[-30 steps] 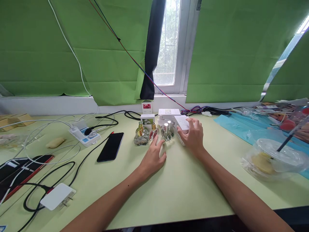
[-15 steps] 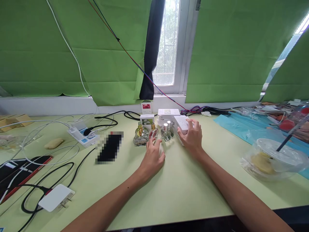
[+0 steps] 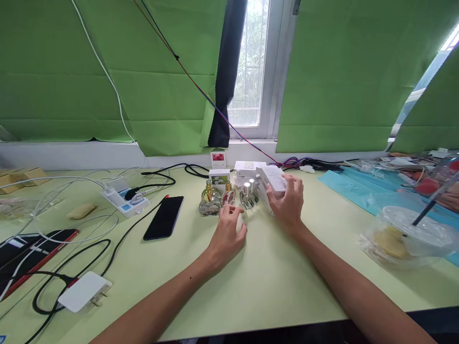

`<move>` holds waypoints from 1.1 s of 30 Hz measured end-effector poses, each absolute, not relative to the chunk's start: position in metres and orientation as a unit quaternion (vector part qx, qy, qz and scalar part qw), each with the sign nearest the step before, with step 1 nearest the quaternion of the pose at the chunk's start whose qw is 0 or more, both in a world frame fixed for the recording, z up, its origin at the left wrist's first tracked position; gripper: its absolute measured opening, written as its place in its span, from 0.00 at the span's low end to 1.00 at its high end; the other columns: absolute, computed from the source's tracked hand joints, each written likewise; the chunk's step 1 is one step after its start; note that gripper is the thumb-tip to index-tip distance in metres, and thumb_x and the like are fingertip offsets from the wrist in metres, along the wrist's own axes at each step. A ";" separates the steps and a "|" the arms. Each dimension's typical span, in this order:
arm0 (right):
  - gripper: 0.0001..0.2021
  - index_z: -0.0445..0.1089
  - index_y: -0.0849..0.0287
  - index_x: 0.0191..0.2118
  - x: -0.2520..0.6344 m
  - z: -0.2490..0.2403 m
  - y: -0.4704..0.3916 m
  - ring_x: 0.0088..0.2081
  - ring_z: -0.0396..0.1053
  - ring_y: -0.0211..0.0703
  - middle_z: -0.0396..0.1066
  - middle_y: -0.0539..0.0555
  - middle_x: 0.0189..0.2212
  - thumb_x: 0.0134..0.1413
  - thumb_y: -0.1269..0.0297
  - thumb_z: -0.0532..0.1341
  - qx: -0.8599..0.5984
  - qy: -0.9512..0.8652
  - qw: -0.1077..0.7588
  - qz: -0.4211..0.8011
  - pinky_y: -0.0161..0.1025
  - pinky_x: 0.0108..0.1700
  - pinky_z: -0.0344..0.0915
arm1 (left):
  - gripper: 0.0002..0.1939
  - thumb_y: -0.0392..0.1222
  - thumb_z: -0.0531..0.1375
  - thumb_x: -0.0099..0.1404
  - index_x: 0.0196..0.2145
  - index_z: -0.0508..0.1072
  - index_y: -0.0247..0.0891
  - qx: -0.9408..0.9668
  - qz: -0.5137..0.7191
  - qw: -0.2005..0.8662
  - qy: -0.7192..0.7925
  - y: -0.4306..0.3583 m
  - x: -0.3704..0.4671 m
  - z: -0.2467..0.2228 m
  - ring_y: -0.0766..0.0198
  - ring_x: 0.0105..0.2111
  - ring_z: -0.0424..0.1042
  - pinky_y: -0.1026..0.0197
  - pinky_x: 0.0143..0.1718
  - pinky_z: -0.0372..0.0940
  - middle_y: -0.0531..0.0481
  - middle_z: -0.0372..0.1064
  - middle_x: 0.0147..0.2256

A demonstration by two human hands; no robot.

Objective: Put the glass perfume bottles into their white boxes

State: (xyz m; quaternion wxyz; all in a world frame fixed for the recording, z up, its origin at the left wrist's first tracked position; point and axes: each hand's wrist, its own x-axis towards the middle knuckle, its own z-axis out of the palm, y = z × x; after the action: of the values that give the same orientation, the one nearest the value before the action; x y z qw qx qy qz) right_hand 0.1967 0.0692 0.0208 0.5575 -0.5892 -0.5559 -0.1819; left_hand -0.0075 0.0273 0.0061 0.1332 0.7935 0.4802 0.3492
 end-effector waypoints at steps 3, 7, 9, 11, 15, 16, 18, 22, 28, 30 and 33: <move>0.21 0.65 0.56 0.54 0.192 0.024 0.065 0.54 0.66 0.59 0.65 0.64 0.51 0.58 0.53 0.63 -0.560 -0.557 0.585 -0.185 0.55 0.50 0.70 | 0.08 0.34 0.57 0.65 0.42 0.71 0.40 0.795 0.366 0.132 0.465 0.027 -0.007 0.007 0.50 0.50 0.69 0.48 0.51 0.69 0.43 0.66 0.44; 0.21 0.63 0.56 0.54 0.184 0.026 0.058 0.55 0.66 0.58 0.65 0.64 0.51 0.59 0.56 0.63 -0.514 -0.570 0.616 -0.178 0.56 0.51 0.70 | 0.04 0.38 0.57 0.68 0.38 0.72 0.40 0.787 0.389 0.149 0.455 0.027 -0.006 0.007 0.54 0.44 0.71 0.54 0.42 0.70 0.45 0.67 0.42; 0.21 0.62 0.55 0.56 0.180 0.028 0.054 0.55 0.66 0.58 0.64 0.64 0.52 0.59 0.57 0.63 -0.487 -0.582 0.629 -0.169 0.57 0.52 0.70 | 0.06 0.41 0.57 0.70 0.38 0.72 0.40 0.781 0.403 0.162 0.449 0.027 -0.005 0.008 0.56 0.42 0.71 0.56 0.39 0.70 0.46 0.67 0.40; 0.21 0.61 0.54 0.57 0.177 0.029 0.049 0.55 0.66 0.57 0.64 0.63 0.52 0.60 0.58 0.62 -0.459 -0.602 0.635 -0.154 0.57 0.53 0.69 | 0.09 0.44 0.55 0.72 0.38 0.73 0.40 0.776 0.416 0.174 0.442 0.027 -0.004 0.009 0.58 0.40 0.71 0.56 0.39 0.68 0.46 0.68 0.39; 0.23 0.58 0.54 0.59 0.169 0.030 0.039 0.54 0.66 0.58 0.64 0.62 0.51 0.60 0.60 0.61 -0.385 -0.658 0.632 -0.139 0.59 0.53 0.68 | 0.14 0.49 0.52 0.75 0.39 0.72 0.39 0.754 0.449 0.201 0.435 0.026 -0.003 0.014 0.61 0.36 0.70 0.58 0.36 0.66 0.47 0.70 0.38; 0.23 0.58 0.54 0.59 0.167 0.030 0.037 0.54 0.66 0.58 0.64 0.62 0.51 0.60 0.61 0.61 -0.369 -0.673 0.629 -0.126 0.60 0.54 0.68 | 0.15 0.49 0.50 0.76 0.40 0.71 0.40 0.747 0.461 0.207 0.432 0.025 -0.003 0.016 0.61 0.36 0.70 0.59 0.35 0.66 0.48 0.70 0.38; 0.22 0.58 0.54 0.59 0.163 0.029 0.033 0.56 0.65 0.58 0.64 0.62 0.51 0.61 0.61 0.60 -0.339 -0.701 0.620 -0.096 0.61 0.56 0.66 | 0.15 0.49 0.48 0.77 0.42 0.71 0.41 0.735 0.486 0.217 0.420 0.023 -0.004 0.019 0.60 0.37 0.70 0.58 0.37 0.66 0.47 0.71 0.39; 0.20 0.59 0.54 0.58 0.159 0.025 0.029 0.56 0.65 0.58 0.64 0.62 0.52 0.63 0.61 0.58 -0.318 -0.733 0.601 -0.021 0.61 0.57 0.66 | 0.15 0.47 0.47 0.77 0.48 0.70 0.41 0.704 0.521 0.227 0.426 0.021 -0.007 0.022 0.57 0.38 0.70 0.56 0.41 0.66 0.45 0.72 0.39; 0.26 0.57 0.51 0.63 0.157 0.016 0.032 0.57 0.67 0.55 0.59 0.64 0.60 0.62 0.58 0.62 -0.302 -0.752 0.572 0.125 0.54 0.54 0.72 | 0.14 0.50 0.47 0.77 0.48 0.67 0.42 0.679 0.535 0.258 0.431 0.020 -0.006 0.028 0.58 0.41 0.72 0.55 0.43 0.66 0.45 0.73 0.45; 0.32 0.55 0.50 0.66 0.156 0.014 0.034 0.56 0.69 0.54 0.55 0.64 0.64 0.59 0.57 0.65 -0.298 -0.753 0.560 0.176 0.53 0.55 0.72 | 0.14 0.52 0.48 0.77 0.45 0.67 0.42 0.681 0.531 0.259 0.433 0.020 -0.006 0.030 0.57 0.43 0.73 0.55 0.43 0.67 0.45 0.73 0.45; 0.39 0.51 0.51 0.68 0.155 0.014 0.034 0.53 0.73 0.54 0.60 0.65 0.65 0.55 0.55 0.69 -0.302 -0.748 0.536 0.248 0.54 0.57 0.72 | 0.14 0.53 0.49 0.76 0.46 0.66 0.42 0.676 0.524 0.270 0.442 0.023 -0.008 0.028 0.58 0.41 0.74 0.55 0.42 0.68 0.46 0.74 0.46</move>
State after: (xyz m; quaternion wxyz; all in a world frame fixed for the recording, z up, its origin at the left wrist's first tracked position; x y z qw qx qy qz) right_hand 0.1550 0.0338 0.0135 0.5364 -0.3017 -0.7483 0.2475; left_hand -0.0081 0.0229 0.0279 0.2705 0.6764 0.4417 0.5236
